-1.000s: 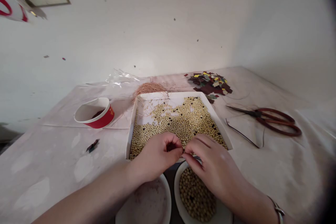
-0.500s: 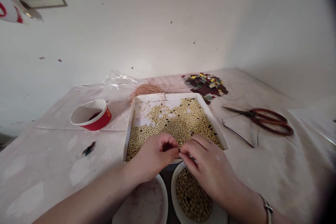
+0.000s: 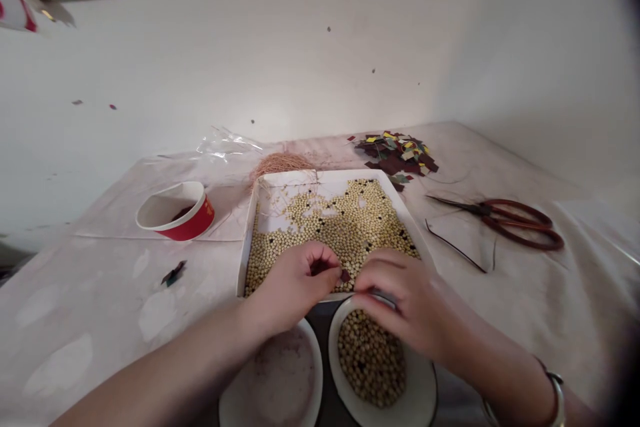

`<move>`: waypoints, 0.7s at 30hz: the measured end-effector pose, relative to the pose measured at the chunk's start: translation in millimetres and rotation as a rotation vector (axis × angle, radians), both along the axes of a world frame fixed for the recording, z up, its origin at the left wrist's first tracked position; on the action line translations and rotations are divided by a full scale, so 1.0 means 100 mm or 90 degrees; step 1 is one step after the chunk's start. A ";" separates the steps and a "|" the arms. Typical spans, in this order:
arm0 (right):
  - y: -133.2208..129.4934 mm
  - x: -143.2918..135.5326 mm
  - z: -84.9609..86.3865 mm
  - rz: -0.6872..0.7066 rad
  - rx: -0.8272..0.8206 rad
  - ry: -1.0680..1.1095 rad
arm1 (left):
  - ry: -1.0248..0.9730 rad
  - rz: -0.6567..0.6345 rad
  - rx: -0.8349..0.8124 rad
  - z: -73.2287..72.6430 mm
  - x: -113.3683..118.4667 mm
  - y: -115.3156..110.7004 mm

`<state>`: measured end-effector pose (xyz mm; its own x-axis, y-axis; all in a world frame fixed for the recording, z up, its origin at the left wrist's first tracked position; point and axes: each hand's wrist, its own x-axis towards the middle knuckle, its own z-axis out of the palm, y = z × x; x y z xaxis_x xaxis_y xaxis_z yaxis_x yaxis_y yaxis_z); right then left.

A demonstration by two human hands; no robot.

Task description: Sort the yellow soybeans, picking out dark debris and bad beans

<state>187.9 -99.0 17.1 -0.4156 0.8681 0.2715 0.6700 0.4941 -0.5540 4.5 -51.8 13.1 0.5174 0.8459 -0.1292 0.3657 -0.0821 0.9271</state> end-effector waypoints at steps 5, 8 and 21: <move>0.24 0.20 -0.24 -0.205 -0.013 -0.074 | -0.006 0.007 -0.009 -0.03 -0.01 0.00; 0.29 0.24 -0.35 -0.202 -0.039 -0.111 | 0.004 0.003 0.003 -0.03 -0.01 0.00; 0.26 0.22 -0.34 -0.175 -0.102 -0.146 | 0.017 -0.009 0.009 -0.02 -0.02 0.01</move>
<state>209.6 -73.2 -16.8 -0.1950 0.9795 0.0504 0.8808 0.1974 -0.4304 2.5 -51.1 11.3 0.5254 0.8407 -0.1311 0.3885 -0.1000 0.9160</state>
